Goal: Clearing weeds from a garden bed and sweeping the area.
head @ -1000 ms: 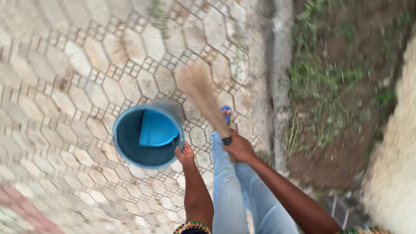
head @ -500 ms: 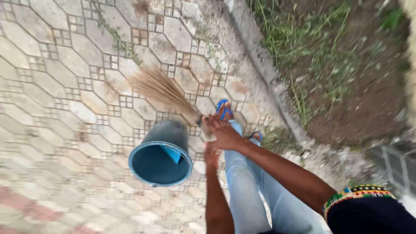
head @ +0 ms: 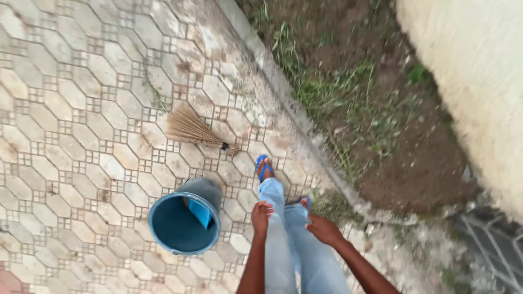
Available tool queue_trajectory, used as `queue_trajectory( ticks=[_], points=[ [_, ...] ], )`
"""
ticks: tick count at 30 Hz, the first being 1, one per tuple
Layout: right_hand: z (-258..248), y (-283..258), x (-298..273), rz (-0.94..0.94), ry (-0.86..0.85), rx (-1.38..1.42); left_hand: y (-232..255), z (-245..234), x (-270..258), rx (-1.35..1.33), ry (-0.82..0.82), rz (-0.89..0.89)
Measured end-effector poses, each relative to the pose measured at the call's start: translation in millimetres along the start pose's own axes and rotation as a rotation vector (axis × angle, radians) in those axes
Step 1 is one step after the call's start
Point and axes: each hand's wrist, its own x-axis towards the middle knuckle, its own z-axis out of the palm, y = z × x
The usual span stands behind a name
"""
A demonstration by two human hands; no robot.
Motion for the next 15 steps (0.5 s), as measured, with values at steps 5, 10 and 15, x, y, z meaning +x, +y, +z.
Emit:
queue_trajectory(
  ticks=[5,10,15],
  points=[
    [-38.9,-19.2,-50.6,0.129,0.156,0.24,41.9,55.5,-33.5,0.117,-0.023,0.244],
    [-69.8,-56.2,-77.2,0.151,0.303,0.267,45.9,114.5,-67.3,0.15,-0.07,0.334],
    [-87.8,-70.0,-105.8,0.087,0.385,0.313,63.3,152.0,-112.0,0.234,-0.137,0.32]
  ],
)
